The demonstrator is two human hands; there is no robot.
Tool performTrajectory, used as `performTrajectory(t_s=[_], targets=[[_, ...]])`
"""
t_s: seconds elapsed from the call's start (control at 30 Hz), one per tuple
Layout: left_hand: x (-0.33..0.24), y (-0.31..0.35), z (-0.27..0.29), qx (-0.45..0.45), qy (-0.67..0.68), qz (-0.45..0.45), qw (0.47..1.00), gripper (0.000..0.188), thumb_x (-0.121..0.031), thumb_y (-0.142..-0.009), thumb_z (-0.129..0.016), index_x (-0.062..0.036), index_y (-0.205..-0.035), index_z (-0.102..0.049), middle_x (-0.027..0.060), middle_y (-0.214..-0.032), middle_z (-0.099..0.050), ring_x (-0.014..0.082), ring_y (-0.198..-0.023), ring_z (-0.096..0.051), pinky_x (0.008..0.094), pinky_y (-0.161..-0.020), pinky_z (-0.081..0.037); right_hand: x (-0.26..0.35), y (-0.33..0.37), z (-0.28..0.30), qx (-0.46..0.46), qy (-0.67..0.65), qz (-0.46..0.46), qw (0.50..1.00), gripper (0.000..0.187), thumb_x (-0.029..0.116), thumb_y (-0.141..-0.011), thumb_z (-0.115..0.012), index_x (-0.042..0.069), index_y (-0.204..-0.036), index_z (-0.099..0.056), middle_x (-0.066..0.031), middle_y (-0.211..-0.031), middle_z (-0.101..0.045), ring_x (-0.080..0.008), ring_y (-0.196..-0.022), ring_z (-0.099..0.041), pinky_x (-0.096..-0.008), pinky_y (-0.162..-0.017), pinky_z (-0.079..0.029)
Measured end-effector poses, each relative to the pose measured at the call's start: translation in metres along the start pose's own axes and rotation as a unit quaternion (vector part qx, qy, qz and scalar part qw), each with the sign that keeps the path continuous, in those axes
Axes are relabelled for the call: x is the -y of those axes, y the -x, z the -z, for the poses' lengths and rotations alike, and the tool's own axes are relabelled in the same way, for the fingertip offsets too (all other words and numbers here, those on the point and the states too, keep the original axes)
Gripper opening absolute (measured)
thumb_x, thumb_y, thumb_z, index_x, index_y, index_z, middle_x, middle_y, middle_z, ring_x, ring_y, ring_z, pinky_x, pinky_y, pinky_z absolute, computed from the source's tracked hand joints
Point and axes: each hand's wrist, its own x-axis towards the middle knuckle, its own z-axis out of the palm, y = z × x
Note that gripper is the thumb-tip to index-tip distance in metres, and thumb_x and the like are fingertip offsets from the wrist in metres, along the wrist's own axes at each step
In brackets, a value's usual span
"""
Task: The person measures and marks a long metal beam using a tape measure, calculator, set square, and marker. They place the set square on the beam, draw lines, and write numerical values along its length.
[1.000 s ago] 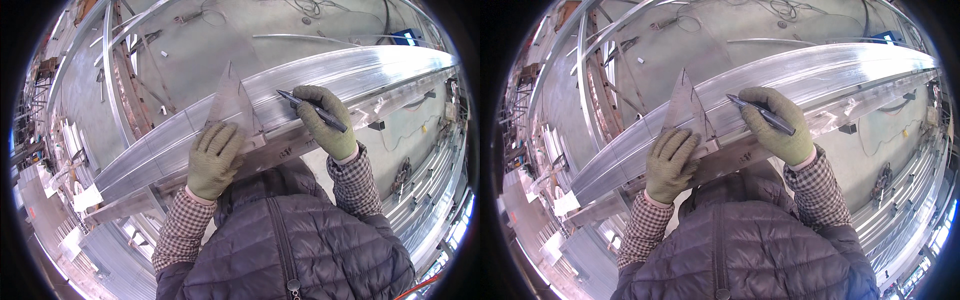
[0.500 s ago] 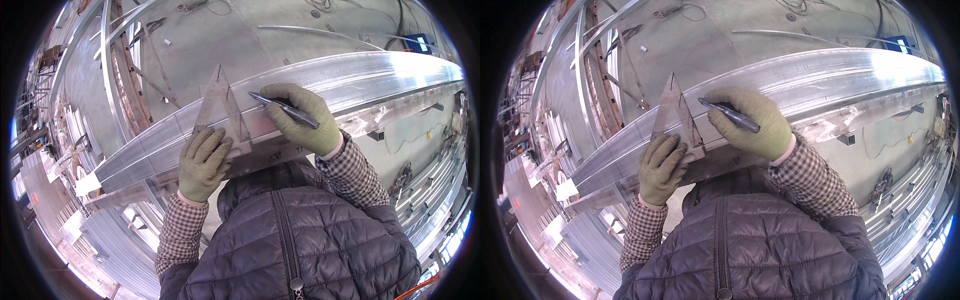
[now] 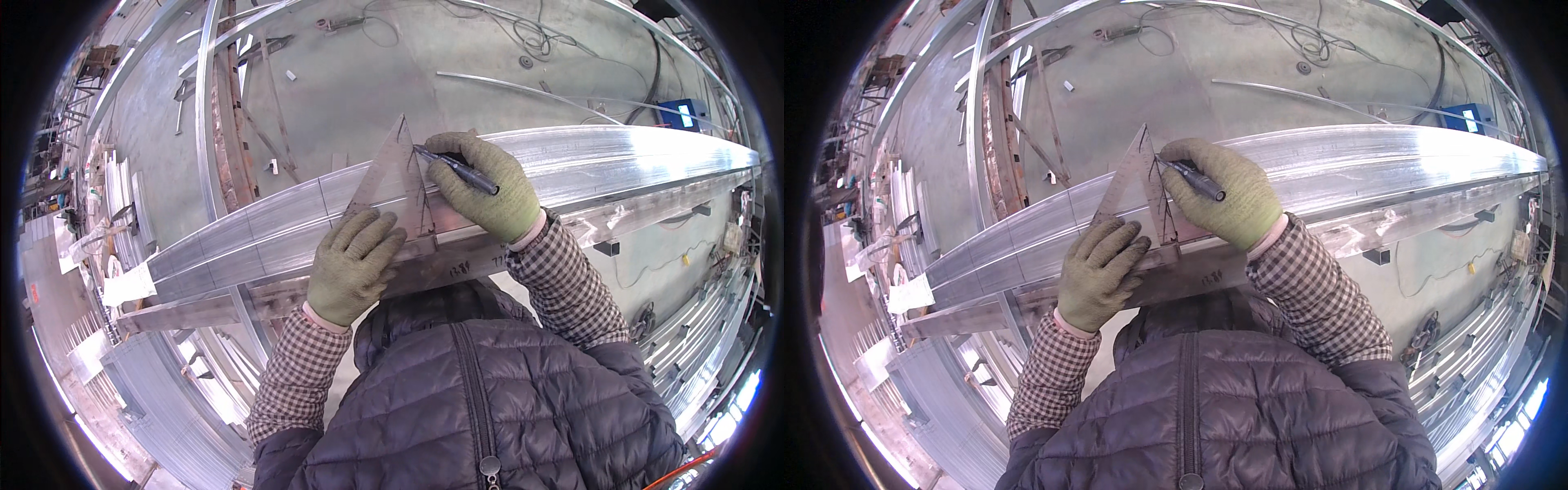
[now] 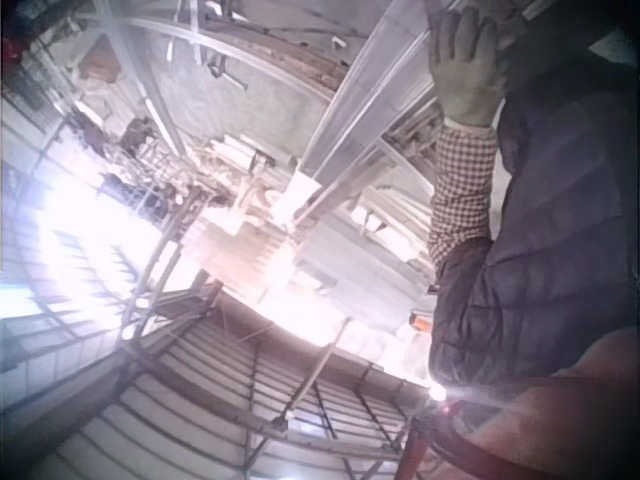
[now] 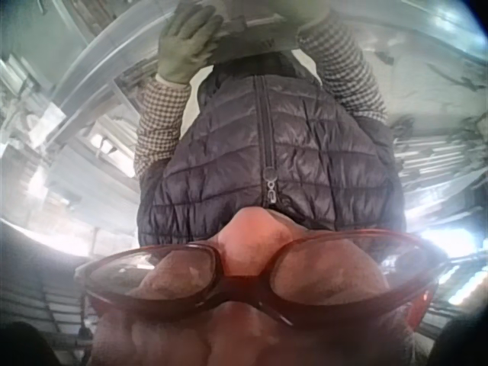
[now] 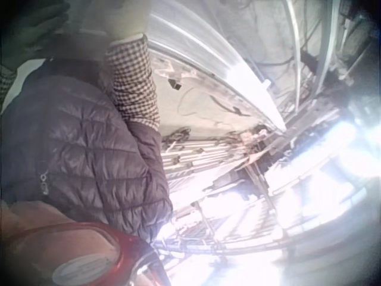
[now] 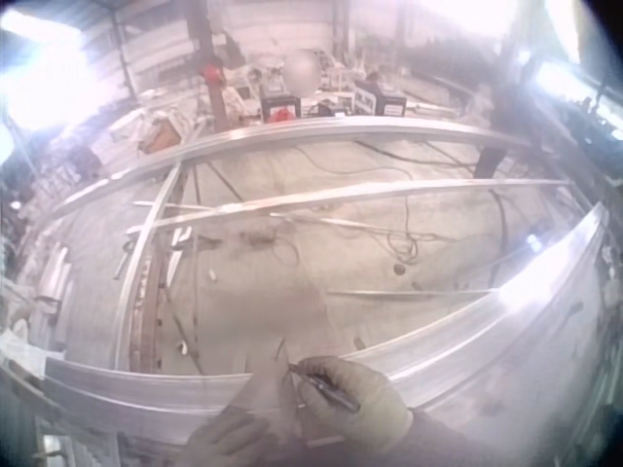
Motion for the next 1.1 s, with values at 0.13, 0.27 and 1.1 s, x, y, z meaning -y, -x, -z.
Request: performTrajectory(t_s=[0.13, 0.27, 1.1], targets=[[0.002, 0.0, -0.002, -0.012, 0.009, -0.011, 1.0, 0.062, -0.021, -0.076, -0.09, -0.0099, -0.136, -0.08, 0.0111, -0.147, -0.074, 0.0373, -0.141, -0.069, 0.0557, -0.124, -0.057, 0.006, 0.006, 0.003, 0.009, 0.039, 0.009, 0.999, 0.03, 0.019, -0.11, -0.08, 0.005, -0.137, -0.078, -0.0132, -0.116, -0.085, -0.0209, -0.103, -0.083, -0.0353, -0.095, -0.066], [0.003, 0.001, -0.004, -0.018, 0.013, -0.016, 1.0, 0.061, -0.021, -0.076, -0.09, -0.0089, -0.134, -0.081, 0.011, -0.148, -0.075, 0.0374, -0.142, -0.069, 0.0562, -0.126, -0.056, 0.014, 0.021, 0.008, 0.048, 0.043, -0.024, 0.998, 0.031, 0.021, -0.11, -0.081, 0.004, -0.136, -0.079, -0.0136, -0.114, -0.085, -0.0206, -0.102, -0.083, -0.0355, -0.093, -0.066], [-0.025, -0.039, -0.039, -0.032, -0.006, -0.072, 0.997, 0.052, -0.026, -0.088, -0.088, -0.0071, -0.135, -0.08, 0.0132, -0.143, -0.077, 0.0398, -0.138, -0.071, 0.0576, -0.122, -0.056, -0.026, 0.111, 0.094, -0.091, -0.075, -0.119, 0.986, 0.03, 0.017, -0.112, -0.081, 0.003, -0.139, -0.078, -0.0091, -0.118, -0.085, -0.0135, -0.105, -0.079, -0.0311, -0.096, -0.064]])
